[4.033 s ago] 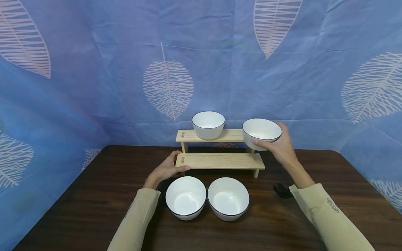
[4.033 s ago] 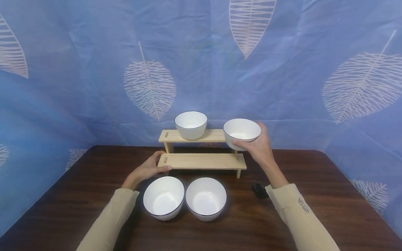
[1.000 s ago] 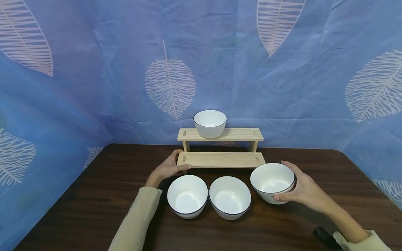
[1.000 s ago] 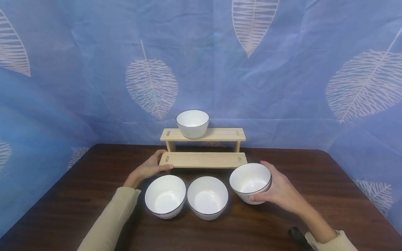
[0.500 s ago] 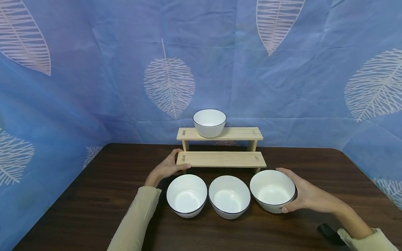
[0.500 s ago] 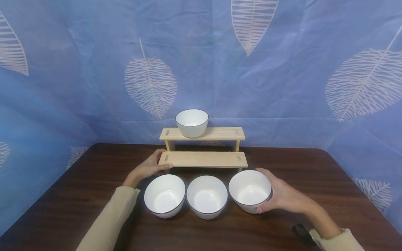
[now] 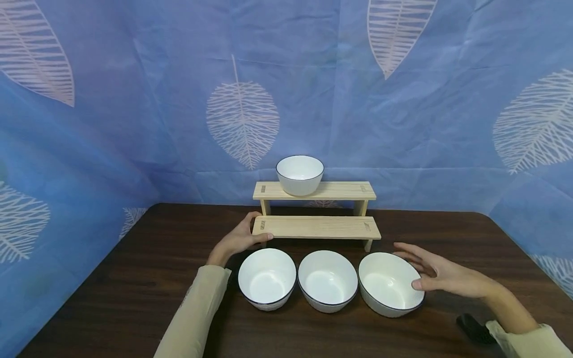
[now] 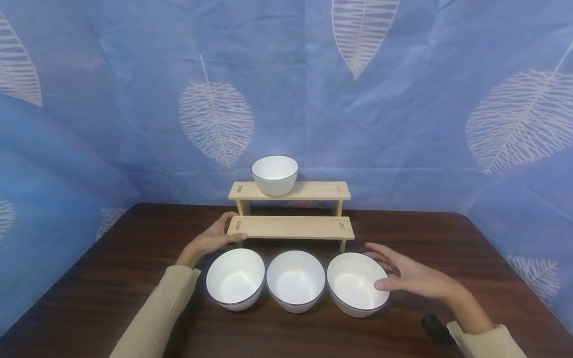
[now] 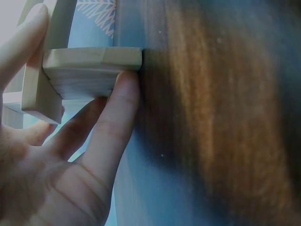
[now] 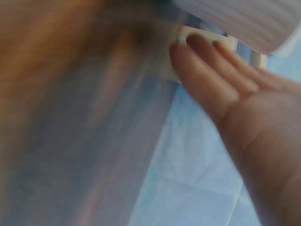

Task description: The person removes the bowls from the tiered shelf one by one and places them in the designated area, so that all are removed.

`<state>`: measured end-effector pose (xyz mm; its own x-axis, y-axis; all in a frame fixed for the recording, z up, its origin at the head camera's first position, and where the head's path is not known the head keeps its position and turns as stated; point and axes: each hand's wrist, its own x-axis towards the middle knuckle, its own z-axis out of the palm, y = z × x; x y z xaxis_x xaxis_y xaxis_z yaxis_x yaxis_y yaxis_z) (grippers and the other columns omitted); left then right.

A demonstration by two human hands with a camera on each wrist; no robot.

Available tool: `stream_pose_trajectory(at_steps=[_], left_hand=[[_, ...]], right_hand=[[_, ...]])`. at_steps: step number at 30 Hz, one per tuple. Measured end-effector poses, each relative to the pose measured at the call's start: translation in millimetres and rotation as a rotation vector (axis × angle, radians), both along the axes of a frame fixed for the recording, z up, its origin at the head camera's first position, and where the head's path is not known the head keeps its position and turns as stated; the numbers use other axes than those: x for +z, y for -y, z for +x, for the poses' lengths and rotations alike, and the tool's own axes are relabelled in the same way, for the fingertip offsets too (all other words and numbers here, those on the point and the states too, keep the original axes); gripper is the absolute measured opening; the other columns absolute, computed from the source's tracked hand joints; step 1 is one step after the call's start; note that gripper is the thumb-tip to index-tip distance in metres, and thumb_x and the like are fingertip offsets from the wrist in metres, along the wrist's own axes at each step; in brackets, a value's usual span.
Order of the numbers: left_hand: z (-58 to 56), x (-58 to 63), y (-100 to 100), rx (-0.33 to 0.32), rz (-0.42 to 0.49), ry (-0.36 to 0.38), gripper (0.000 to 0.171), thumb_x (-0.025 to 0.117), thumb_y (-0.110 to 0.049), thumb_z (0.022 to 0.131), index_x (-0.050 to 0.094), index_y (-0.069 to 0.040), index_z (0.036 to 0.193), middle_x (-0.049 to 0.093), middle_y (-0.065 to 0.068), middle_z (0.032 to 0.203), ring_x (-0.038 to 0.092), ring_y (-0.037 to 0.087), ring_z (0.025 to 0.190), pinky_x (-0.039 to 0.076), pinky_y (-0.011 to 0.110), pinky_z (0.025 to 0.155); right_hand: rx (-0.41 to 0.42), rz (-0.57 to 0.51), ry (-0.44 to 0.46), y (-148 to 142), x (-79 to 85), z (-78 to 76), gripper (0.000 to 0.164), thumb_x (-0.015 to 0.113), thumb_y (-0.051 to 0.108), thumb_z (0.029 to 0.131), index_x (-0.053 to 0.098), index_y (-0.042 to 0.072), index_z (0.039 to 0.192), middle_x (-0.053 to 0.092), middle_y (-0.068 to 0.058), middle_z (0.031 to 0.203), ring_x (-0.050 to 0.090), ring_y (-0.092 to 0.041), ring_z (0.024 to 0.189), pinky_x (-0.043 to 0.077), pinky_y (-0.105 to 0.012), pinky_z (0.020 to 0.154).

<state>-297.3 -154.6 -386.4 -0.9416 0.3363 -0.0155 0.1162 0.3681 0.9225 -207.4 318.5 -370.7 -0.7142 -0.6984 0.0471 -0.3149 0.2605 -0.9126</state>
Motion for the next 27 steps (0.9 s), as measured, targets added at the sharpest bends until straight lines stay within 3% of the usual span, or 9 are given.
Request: stream_pose_trajectory(at_steps=[2, 5, 8, 12, 15, 19, 22, 27], left_hand=[[0.1, -0.6, 0, -0.003, -0.012, -0.009, 0.069, 0.072, -0.009, 0.094, 0.028, 0.004, 0.145, 0.064, 0.012, 0.089, 0.06, 0.017, 0.074, 0.048, 0.03, 0.066], [-0.3, -1.6, 0, -0.002, -0.015, -0.019, 0.067, 0.072, -0.008, 0.094, 0.029, 0.004, 0.144, 0.065, 0.013, 0.089, 0.06, 0.018, 0.074, 0.048, 0.031, 0.068], [-0.6, -2.3, 1, -0.005, -0.014, -0.024, 0.066, 0.072, -0.007, 0.094, 0.03, 0.004, 0.143, 0.064, 0.013, 0.09, 0.061, 0.018, 0.075, 0.048, 0.032, 0.07], [-0.5, -2.4, 0, 0.001, -0.022, -0.018, 0.067, 0.073, -0.009, 0.093, 0.03, 0.004, 0.144, 0.064, 0.013, 0.092, 0.061, 0.018, 0.076, 0.049, 0.031, 0.07], [0.2, -1.2, 0, 0.003, -0.02, -0.015, 0.067, 0.073, -0.009, 0.093, 0.031, 0.004, 0.143, 0.064, 0.013, 0.091, 0.06, 0.018, 0.076, 0.048, 0.031, 0.069], [0.6, -0.2, 0, 0.004, -0.027, -0.026, 0.067, 0.073, -0.01, 0.093, 0.03, 0.004, 0.144, 0.063, 0.015, 0.094, 0.061, 0.02, 0.078, 0.05, 0.036, 0.074], [0.0, -0.5, 0, 0.003, -0.036, -0.031, 0.069, 0.073, -0.01, 0.093, 0.03, 0.005, 0.144, 0.063, 0.016, 0.097, 0.062, 0.02, 0.081, 0.051, 0.039, 0.078], [-0.4, 0.3, 1, -0.006, -0.024, -0.03, 0.069, 0.073, -0.009, 0.093, 0.029, 0.005, 0.145, 0.064, 0.015, 0.093, 0.061, 0.019, 0.077, 0.05, 0.034, 0.073]], right_hand=[[-0.037, 0.009, -0.094, 3, 7.3, -3.9, 0.067, 0.054, 0.0, 0.102, 0.019, 0.003, 0.159, 0.041, -0.004, 0.151, 0.045, 0.005, 0.129, 0.051, -0.03, 0.091], [-0.175, 0.043, -0.245, 14, 21.3, -10.3, 0.06, 0.056, -0.002, 0.101, 0.025, -0.012, 0.152, 0.05, -0.015, 0.143, 0.053, 0.004, 0.12, 0.054, -0.029, 0.085], [-0.329, 0.09, -0.313, 23, 35.1, -16.2, 0.057, 0.06, 0.003, 0.101, 0.032, -0.012, 0.148, 0.049, -0.031, 0.139, 0.054, 0.008, 0.113, 0.054, -0.025, 0.083], [-0.441, 0.142, -0.301, 30, 49.5, -22.0, 0.057, 0.061, 0.011, 0.103, 0.034, -0.01, 0.148, 0.046, -0.033, 0.143, 0.053, 0.01, 0.112, 0.05, -0.02, 0.084], [-0.476, 0.167, -0.277, 37, 58.7, -26.3, 0.059, 0.061, 0.017, 0.104, 0.033, -0.008, 0.149, 0.043, -0.031, 0.146, 0.058, -0.013, 0.122, 0.052, -0.034, 0.092], [-0.5, 0.175, -0.247, 49, 70.2, -31.0, 0.064, 0.061, 0.022, 0.104, 0.03, -0.007, 0.152, 0.038, -0.03, 0.15, 0.044, -0.047, 0.134, 0.043, -0.059, 0.1], [-0.505, 0.164, -0.239, 59, 78.5, -33.7, 0.068, 0.063, 0.024, 0.103, 0.028, -0.007, 0.153, 0.035, -0.031, 0.152, 0.039, -0.049, 0.136, 0.039, -0.063, 0.101], [-0.501, 0.13, -0.23, 72, 89.5, -40.7, 0.07, 0.064, 0.023, 0.102, 0.027, -0.006, 0.153, 0.034, -0.029, 0.153, 0.036, -0.048, 0.139, 0.036, -0.062, 0.105]])
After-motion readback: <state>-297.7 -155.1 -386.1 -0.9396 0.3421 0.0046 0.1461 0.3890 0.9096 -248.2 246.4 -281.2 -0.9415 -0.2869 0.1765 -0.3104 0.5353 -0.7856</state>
